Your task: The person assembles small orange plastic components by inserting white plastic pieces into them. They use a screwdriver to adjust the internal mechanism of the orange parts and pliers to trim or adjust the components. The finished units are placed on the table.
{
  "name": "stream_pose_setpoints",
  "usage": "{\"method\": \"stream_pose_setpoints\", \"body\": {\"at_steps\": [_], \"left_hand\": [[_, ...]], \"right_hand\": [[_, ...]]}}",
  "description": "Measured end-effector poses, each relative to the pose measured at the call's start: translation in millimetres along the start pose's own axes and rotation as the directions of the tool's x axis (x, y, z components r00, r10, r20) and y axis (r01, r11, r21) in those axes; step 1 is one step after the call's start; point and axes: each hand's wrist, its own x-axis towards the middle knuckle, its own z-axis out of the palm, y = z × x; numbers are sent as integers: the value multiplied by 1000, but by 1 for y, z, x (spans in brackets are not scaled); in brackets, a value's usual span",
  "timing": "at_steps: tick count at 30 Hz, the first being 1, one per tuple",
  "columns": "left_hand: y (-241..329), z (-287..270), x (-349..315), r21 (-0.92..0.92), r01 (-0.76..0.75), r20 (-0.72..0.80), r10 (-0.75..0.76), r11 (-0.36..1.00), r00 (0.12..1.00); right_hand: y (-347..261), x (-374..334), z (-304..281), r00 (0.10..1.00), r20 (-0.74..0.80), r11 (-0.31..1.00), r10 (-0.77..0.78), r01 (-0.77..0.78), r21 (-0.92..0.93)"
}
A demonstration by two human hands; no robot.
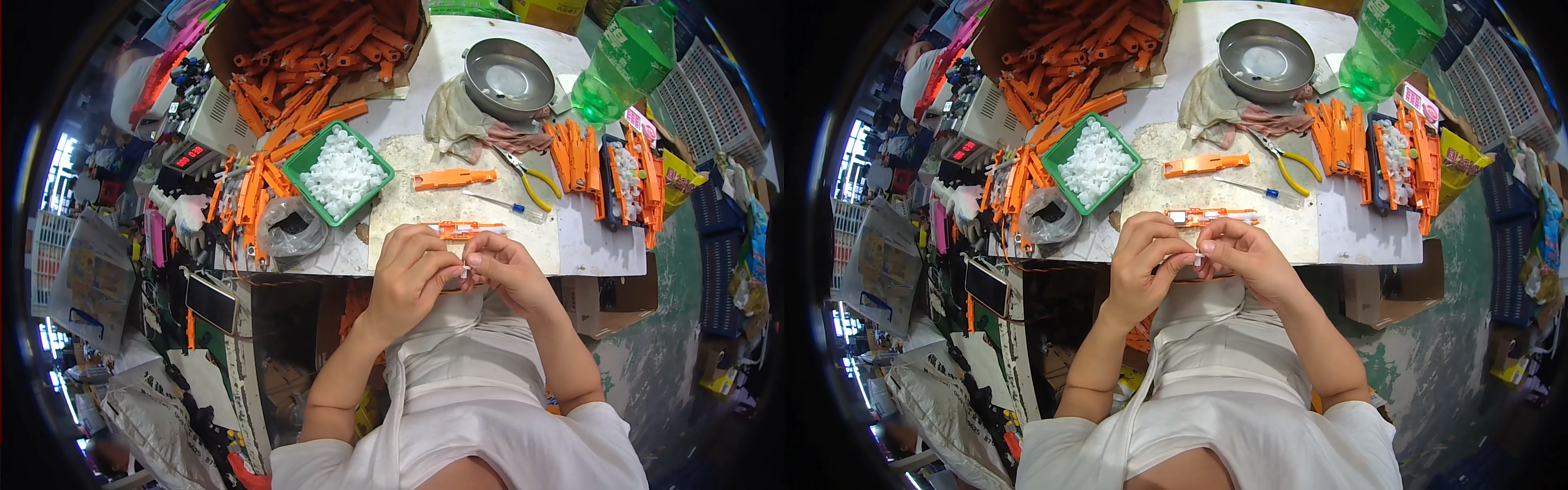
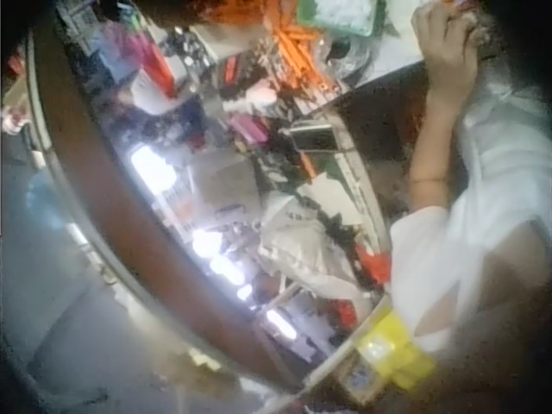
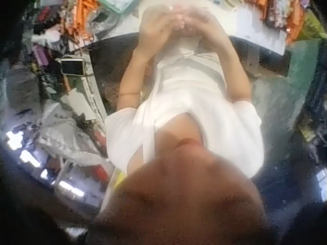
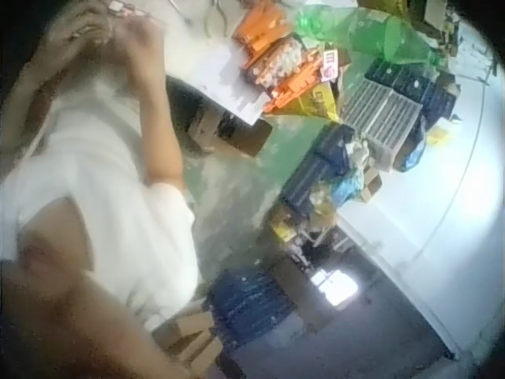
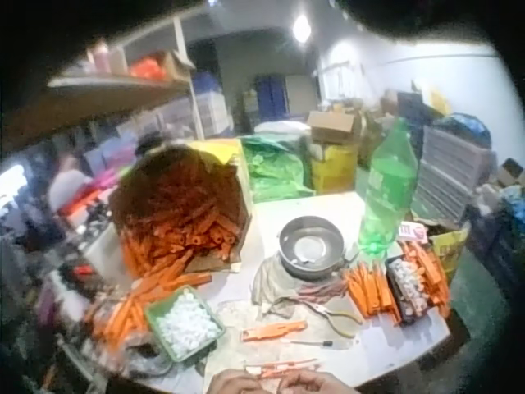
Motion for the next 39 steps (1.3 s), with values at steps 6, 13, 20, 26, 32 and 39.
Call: {"method": "stream_pose_setpoints", "body": {"at_steps": [6, 13, 20, 26, 32, 39], "left_hand": [[-1, 4, -5, -11, -28, -80, 27, 1000, 996], [0, 5, -6, -45, -44, -131, 37, 998, 991], [0, 5, -12, -51, -90, -99, 85, 995, 991], [0, 7, -16, 6, -109, -116, 109, 994, 987], [-3, 8, -19, 17, -94, -130, 95, 995, 987], [-10, 8, -24, 24, -29, -143, 32, 999, 989]], "right_hand": [[0, -7, 9, 994, -45, 990, -101, 96, -105], [8, -18, 21, 846, -58, 671, -530, 377, -639], [2, -15, 23, 668, 172, 274, -724, 507, -817], [4, -13, 23, 645, 186, 241, -741, 515, -823], [4, -11, 24, 650, 199, 234, -733, 516, -824], [3, -5, 23, 679, 166, 264, -715, 482, -835]]}}
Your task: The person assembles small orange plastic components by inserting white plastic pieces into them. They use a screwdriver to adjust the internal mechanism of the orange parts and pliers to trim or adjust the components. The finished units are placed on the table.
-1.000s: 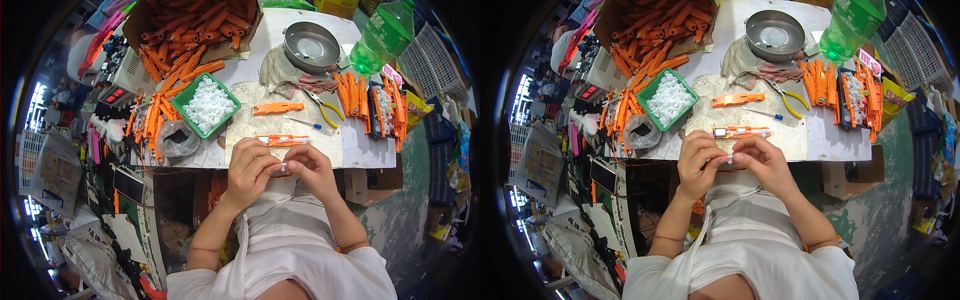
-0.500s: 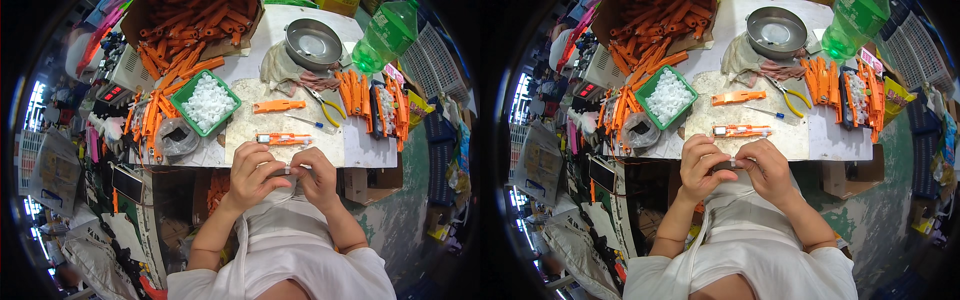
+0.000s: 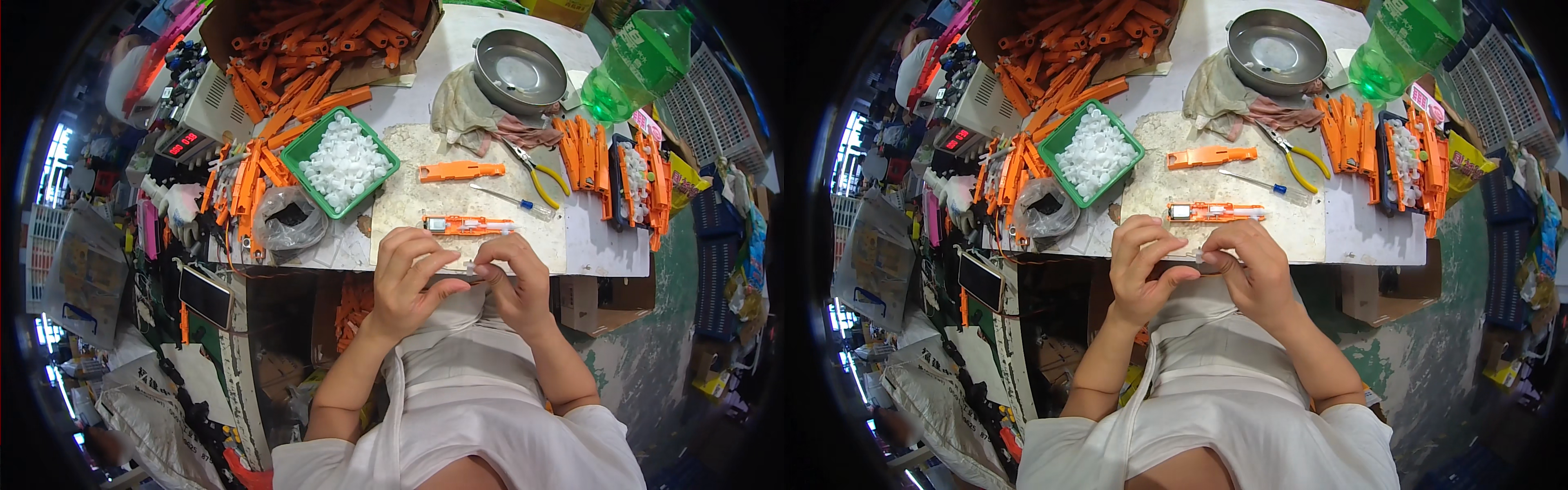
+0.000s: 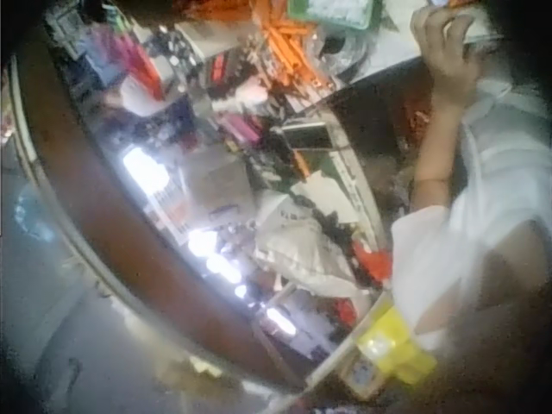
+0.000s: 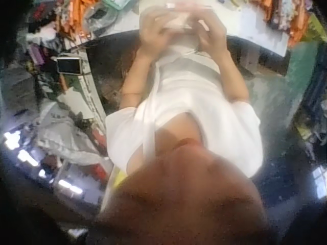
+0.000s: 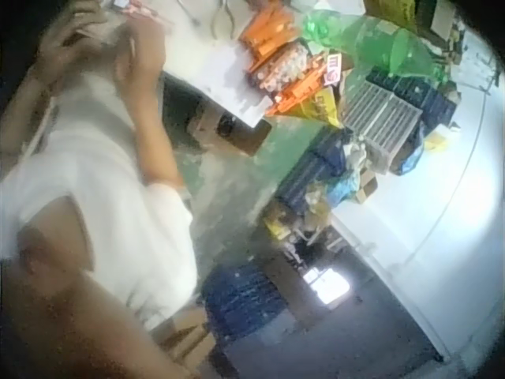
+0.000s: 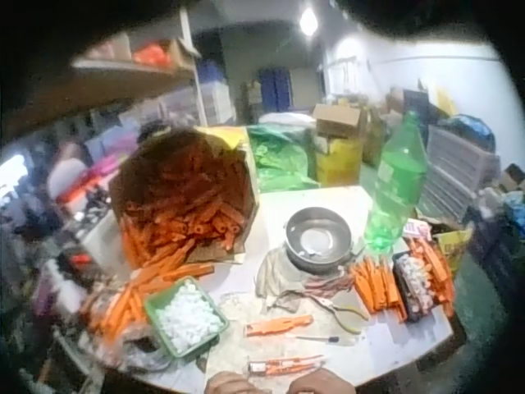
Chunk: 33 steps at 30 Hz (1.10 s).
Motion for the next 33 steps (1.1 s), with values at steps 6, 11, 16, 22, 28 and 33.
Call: {"method": "stream_pose_setpoints", "body": {"at_steps": [6, 11, 16, 22, 28, 33], "left_hand": [[-3, 0, -2, 6, 32, 2, -32, 999, 999], [-4, 2, -3, 10, 10, -2, -9, 1000, 1000], [-5, 2, -4, -1, 23, -14, -23, 1000, 1000], [-14, 5, -7, 40, 69, -14, -68, 997, 998], [-30, 16, -18, 204, 58, 13, -62, 977, 998], [-31, 21, -19, 268, 45, 29, -55, 962, 998]], "right_hand": [[2, 6, 1, 998, 37, 999, 48, -48, 1], [1, 4, 5, 999, 36, 999, 40, -40, 4], [2, 4, 5, 998, 48, 999, 44, -44, -6], [11, 15, 1, 992, -1, 990, 123, -122, -70], [39, 31, 9, 990, 104, 960, 97, -65, -273], [46, 34, 13, 977, 179, 934, 117, -47, -355]]}}
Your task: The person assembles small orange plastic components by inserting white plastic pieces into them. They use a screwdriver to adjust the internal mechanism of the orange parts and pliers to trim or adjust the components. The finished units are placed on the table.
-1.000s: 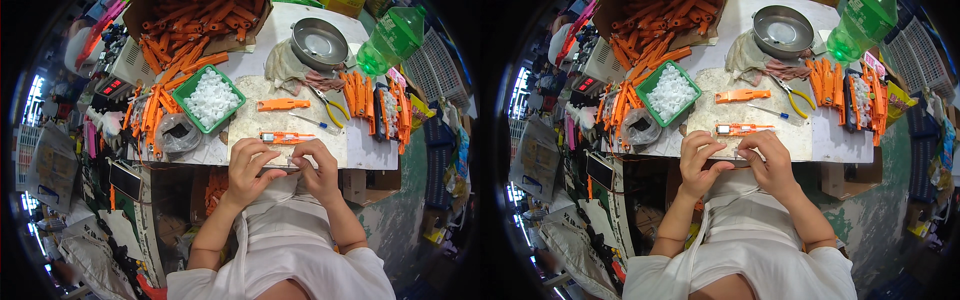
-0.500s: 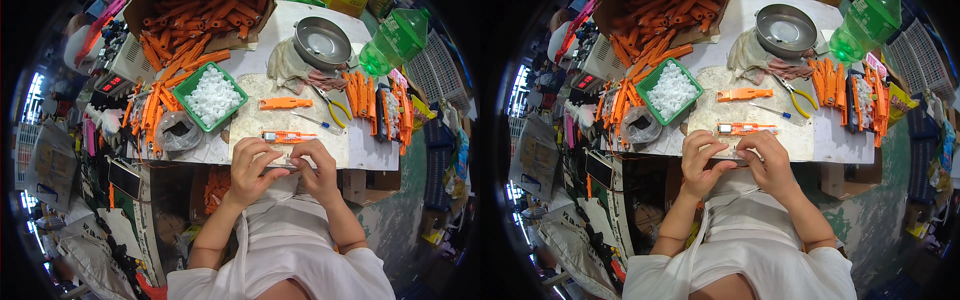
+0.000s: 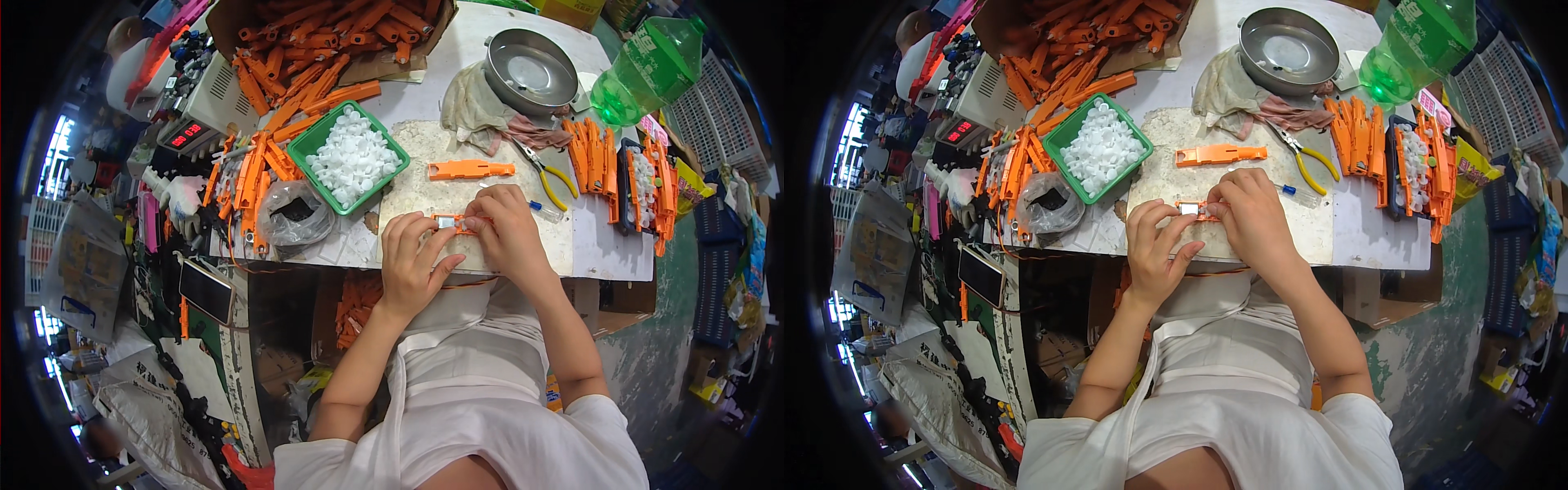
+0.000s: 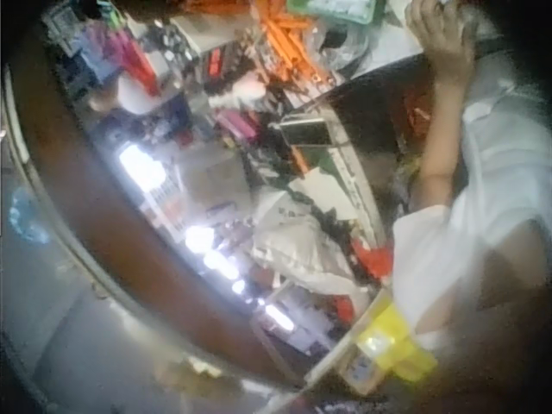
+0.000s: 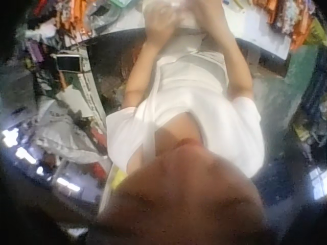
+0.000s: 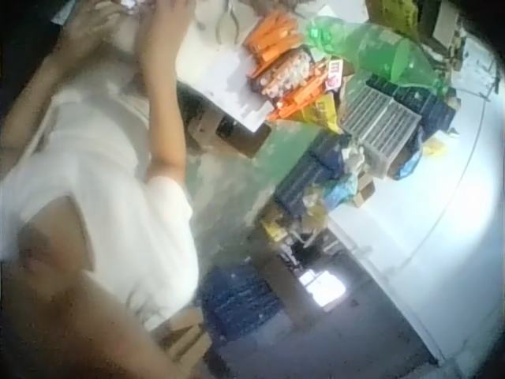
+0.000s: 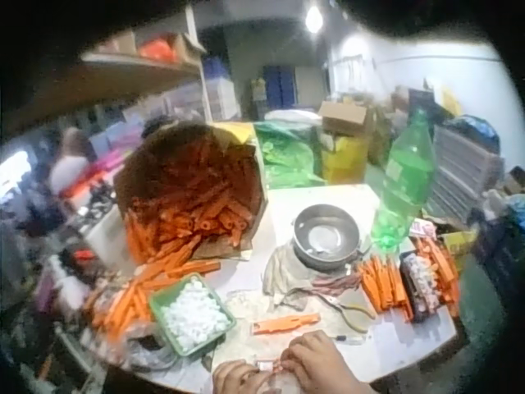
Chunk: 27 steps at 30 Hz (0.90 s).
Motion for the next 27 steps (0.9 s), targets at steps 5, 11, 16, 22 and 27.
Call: {"method": "stream_pose_setpoints", "body": {"at_steps": [5, 11, 16, 22, 27], "left_hand": [[2, 0, 0, 67, -26, 63, 21, 997, 998], [6, -1, 3, 132, -13, 140, -6, 991, 990], [5, -2, 3, 55, 19, 163, -28, 998, 986], [5, -3, 3, 54, 15, 170, -24, 998, 985], [5, -6, 7, 37, 16, 194, -23, 999, 981]], "right_hand": [[0, 3, -2, 999, 31, 1000, -11, 11, -15], [-2, 13, -9, 982, 153, 994, 108, -108, -8], [3, 19, -13, 967, 218, 991, 134, -137, 0], [4, 20, -11, 980, 192, 998, 56, -62, 28], [8, 19, -11, 980, 166, 992, -110, 119, -44]]}}
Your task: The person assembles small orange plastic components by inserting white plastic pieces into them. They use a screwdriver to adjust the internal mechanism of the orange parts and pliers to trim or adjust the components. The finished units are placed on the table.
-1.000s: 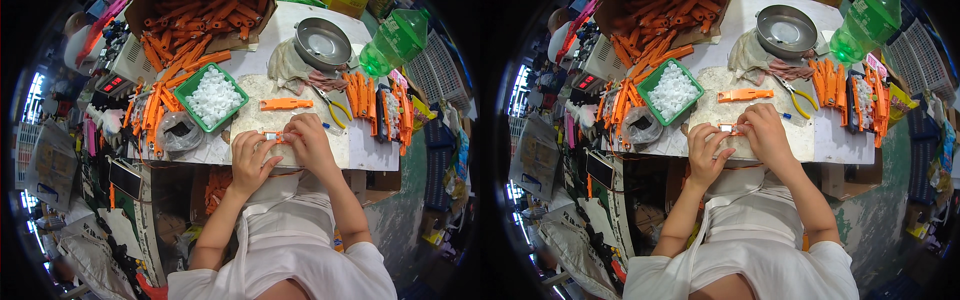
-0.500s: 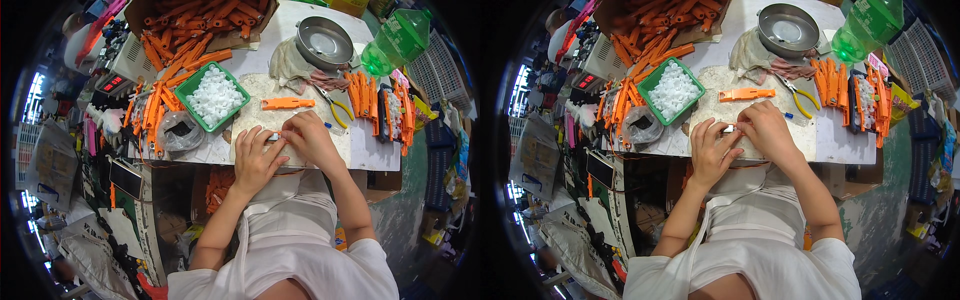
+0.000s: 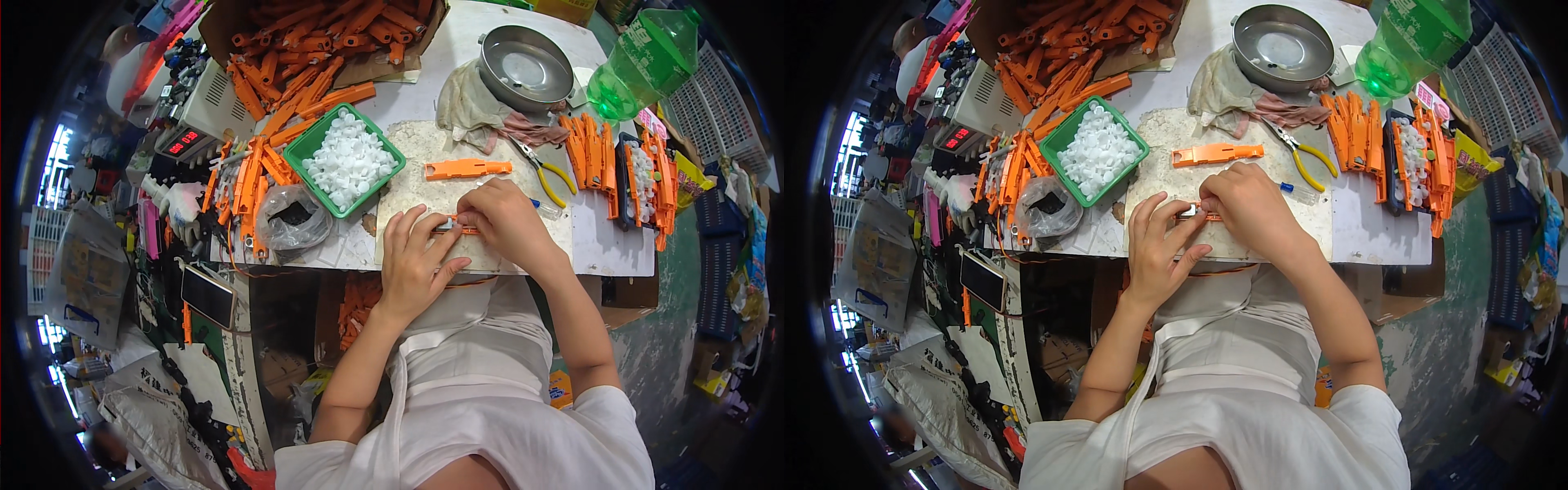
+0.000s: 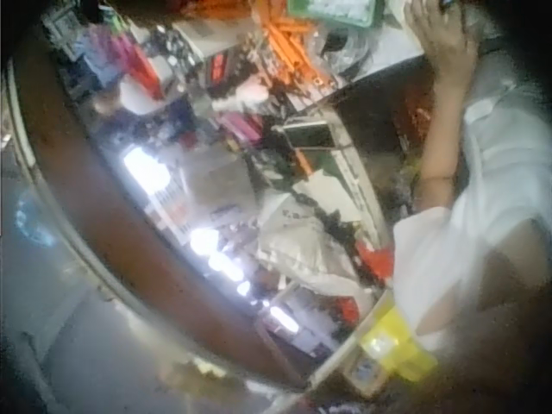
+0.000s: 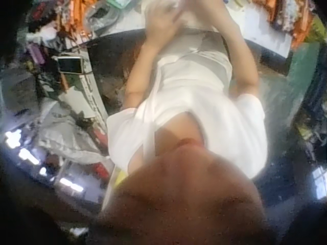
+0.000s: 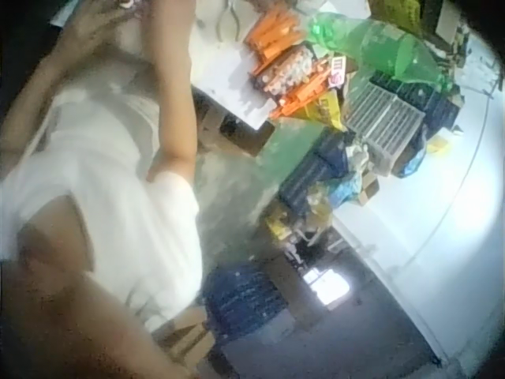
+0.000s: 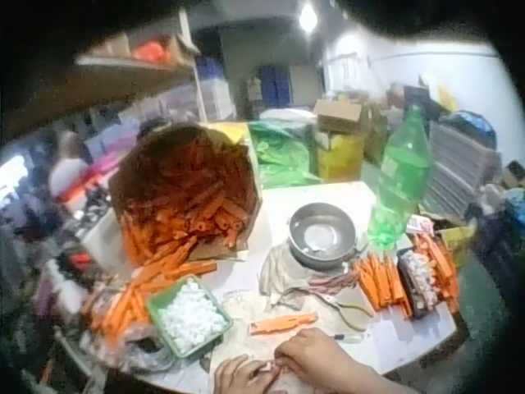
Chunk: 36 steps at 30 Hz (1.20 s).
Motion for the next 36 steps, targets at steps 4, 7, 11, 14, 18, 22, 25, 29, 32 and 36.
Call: {"method": "stream_pose_setpoints", "body": {"at_steps": [4, 7, 11, 14, 18, 22, 25, 29, 32, 36], "left_hand": [[0, -1, 0, -48, 5, 10, -5, 999, 1000], [0, -1, 0, -63, 12, 17, -11, 998, 1000], [1, 1, 1, 10, 3, 27, -4, 1000, 1000], [1, 4, -1, 88, -18, 25, 16, 996, 1000], [-1, 5, -3, 77, -7, 29, 5, 997, 1000], [0, 4, -2, 61, -6, 31, 4, 998, 1000], [0, 5, -2, 68, -10, 37, 7, 998, 999], [0, 4, -2, 66, -16, 41, 13, 998, 999], [-1, 3, 0, 17, 6, 12, -6, 1000, 1000], [0, 4, -1, -4, 24, -12, -24, 1000, 1000]], "right_hand": [[1, 0, -2, 991, 5, 985, -135, 135, -107], [1, 0, -3, 982, 28, 967, -187, 189, -169], [2, 0, -3, 984, 22, 980, -179, 181, -85], [3, 1, -6, 998, 59, 996, -19, 14, 83], [10, -3, -17, 989, -133, 990, 65, -47, 135], [22, -14, -36, 939, -279, 980, 199, -197, 37], [31, -23, -34, 958, -240, 977, 158, -187, -102], [35, -28, -30, 973, -219, 960, 77, -132, -247], [37, -30, -32, 970, -217, 959, 113, -163, -232], [31, -27, -34, 974, -206, 972, 89, -130, -195]]}}
